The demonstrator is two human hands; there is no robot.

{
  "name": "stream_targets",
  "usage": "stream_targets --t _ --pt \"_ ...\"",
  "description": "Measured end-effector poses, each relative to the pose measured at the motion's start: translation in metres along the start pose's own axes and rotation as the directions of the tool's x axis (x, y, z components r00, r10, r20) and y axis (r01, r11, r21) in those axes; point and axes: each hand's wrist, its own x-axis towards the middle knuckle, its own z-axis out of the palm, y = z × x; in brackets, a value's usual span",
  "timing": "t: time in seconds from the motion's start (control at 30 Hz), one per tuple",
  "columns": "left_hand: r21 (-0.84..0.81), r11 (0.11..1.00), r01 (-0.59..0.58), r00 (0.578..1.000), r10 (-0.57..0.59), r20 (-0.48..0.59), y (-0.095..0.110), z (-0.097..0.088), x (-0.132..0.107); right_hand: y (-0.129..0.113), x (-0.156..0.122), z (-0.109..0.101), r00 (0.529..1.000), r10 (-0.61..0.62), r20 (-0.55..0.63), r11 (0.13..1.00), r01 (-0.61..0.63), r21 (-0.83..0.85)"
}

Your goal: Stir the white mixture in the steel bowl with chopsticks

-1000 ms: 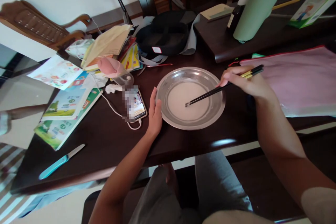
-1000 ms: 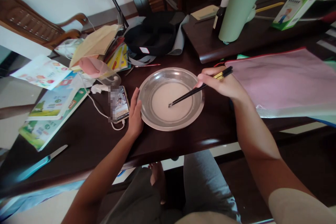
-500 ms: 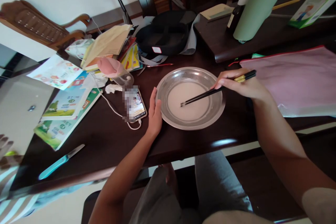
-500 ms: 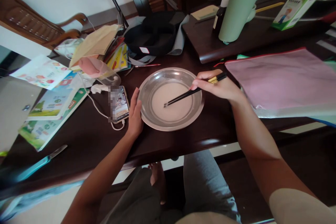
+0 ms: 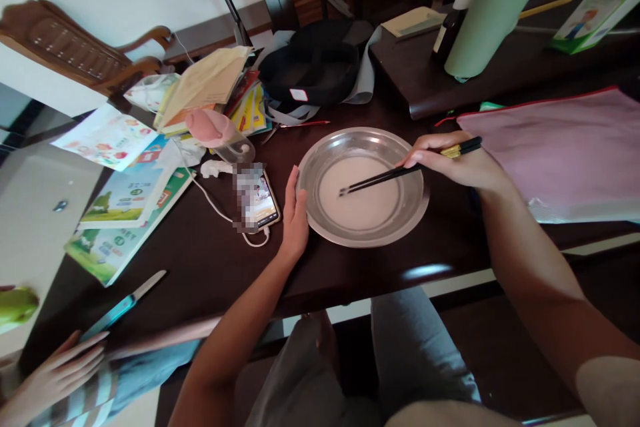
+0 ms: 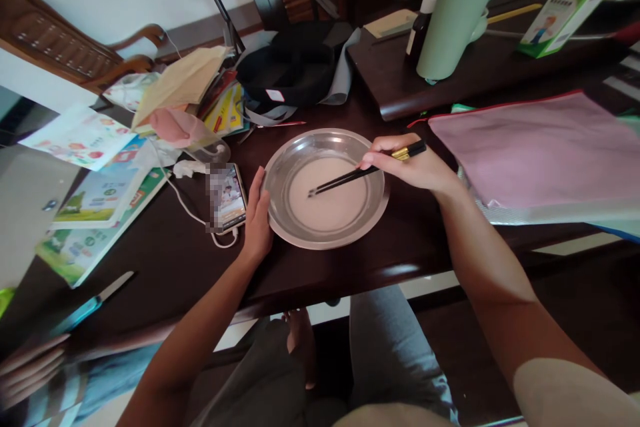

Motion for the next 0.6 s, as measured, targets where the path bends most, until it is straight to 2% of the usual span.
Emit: stream_targets --t 0.13,0.2,0.27,0.37,0.43,0.5,0.6 --pt "-0.008 1.000 0.004 1.000 -0.004 0.001 0.000 -0.002 0.000 0.004 0.002 -0.005 0.978 -0.006 -0.210 1.000 0.002 -0.016" --pt "-0.007 1.000 0.006 1.000 -0.006 0.001 -0.001 -0.003 0.000 0.005 0.001 -0.010 0.966 -0.014 -0.257 0.999 0.022 0.026" --pt "-0.003 1.000 0.004 1.000 -0.004 0.000 -0.001 -0.003 0.000 0.003 -0.001 -0.011 0.983 -0.009 -0.185 0.998 0.019 0.052" --pt "-0.007 1.000 0.001 1.000 -0.001 -0.001 -0.001 -0.002 0.000 -0.002 -0.002 -0.004 1.000 0.018 0.005 1.000 -0.018 0.021" --pt "-0.018 1.000 0.004 1.000 -0.004 -0.003 -0.001 -0.001 0.000 -0.004 -0.002 0.001 0.999 0.016 0.036 1.000 -0.016 -0.014" --pt "-0.024 1.000 0.006 1.000 -0.006 -0.005 -0.001 -0.002 0.000 -0.004 0.000 0.002 0.999 0.013 -0.031 0.999 -0.015 -0.044" --pt "-0.020 1.000 0.008 1.000 -0.008 -0.001 -0.001 -0.003 0.000 -0.001 0.001 -0.005 0.975 0.012 -0.220 0.999 -0.021 -0.037"
